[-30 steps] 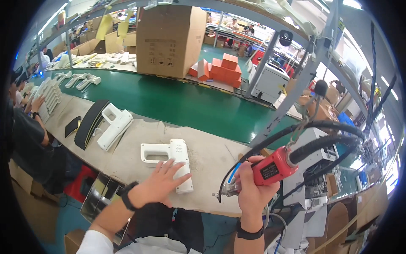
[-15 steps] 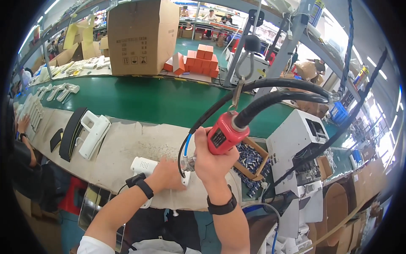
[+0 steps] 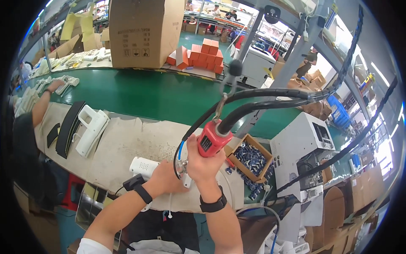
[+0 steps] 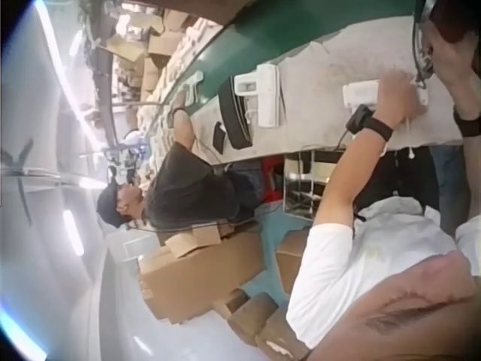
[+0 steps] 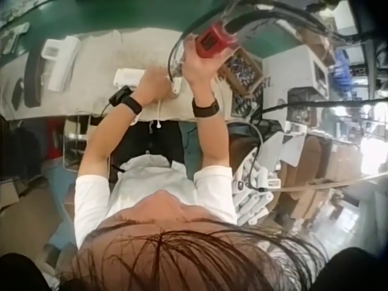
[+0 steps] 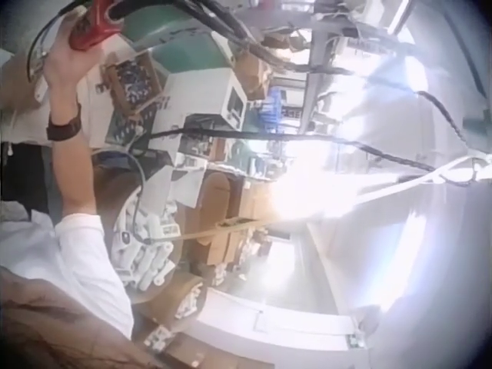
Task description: Use an electric screwdriver to assemble white plastic components on a production line.
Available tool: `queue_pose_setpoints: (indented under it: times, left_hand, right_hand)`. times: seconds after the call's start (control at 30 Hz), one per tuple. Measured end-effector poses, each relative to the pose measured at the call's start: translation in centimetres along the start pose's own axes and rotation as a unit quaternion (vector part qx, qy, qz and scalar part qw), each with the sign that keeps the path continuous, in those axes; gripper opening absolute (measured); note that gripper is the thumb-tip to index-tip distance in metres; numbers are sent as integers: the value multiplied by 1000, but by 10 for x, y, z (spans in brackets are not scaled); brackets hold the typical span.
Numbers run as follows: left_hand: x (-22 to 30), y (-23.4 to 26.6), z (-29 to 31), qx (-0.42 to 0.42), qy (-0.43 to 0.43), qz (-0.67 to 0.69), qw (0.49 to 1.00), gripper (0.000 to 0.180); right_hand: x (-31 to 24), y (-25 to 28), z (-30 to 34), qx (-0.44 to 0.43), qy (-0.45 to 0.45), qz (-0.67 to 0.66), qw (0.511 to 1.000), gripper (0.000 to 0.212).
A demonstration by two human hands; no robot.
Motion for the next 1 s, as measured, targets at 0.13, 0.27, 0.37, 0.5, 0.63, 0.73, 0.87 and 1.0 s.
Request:
queue_pose_setpoints:
  times: [0.13,0.27,0.37,0.5,0.63,0.73,0.87,1.0]
  left_hand:
    - [3,4,1,10,9,51,999,47]
    - [-6,-9,-9,117,42,51,991,47]
    - [-6,-9,-18,141,17,39,989,51]
    - [-9,-16,-22,148,-2,46,988,54]
    - [-12,-14,-20,147,-13,49,988,59]
    - [-12,-11,-17,123,-26,56,991,67]
    - [-31,4,-5,210,-61,27,975,83]
    - [-86,15,4,107,-15,31,994,90]
  right_hand:
    - [6,4,0,14,75,18,997,4]
    - [-43,4,-10,23,45,-18,999,5]
    - [-85,6,-14,36,31,-41,998,7]
    - [-69,9,-8,8,39,-34,999,5]
    - [-44,6,-1,3,28,-21,999,3]
    - [-9,4,14,13,61,44,997,4]
    - [-8,1,14,-27,20,12,999,6]
    - [-33,4,5,5,29,-25,999,7]
Point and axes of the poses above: each hand's wrist, its own z-axis away from the middle knuckle, its own y-axis out of the back of the hand, x = y × z, the point moved 1 cm from there along -z, towards the middle knuckle, and after that the axes turned 10 degrees about y, right-handed, at the moved point
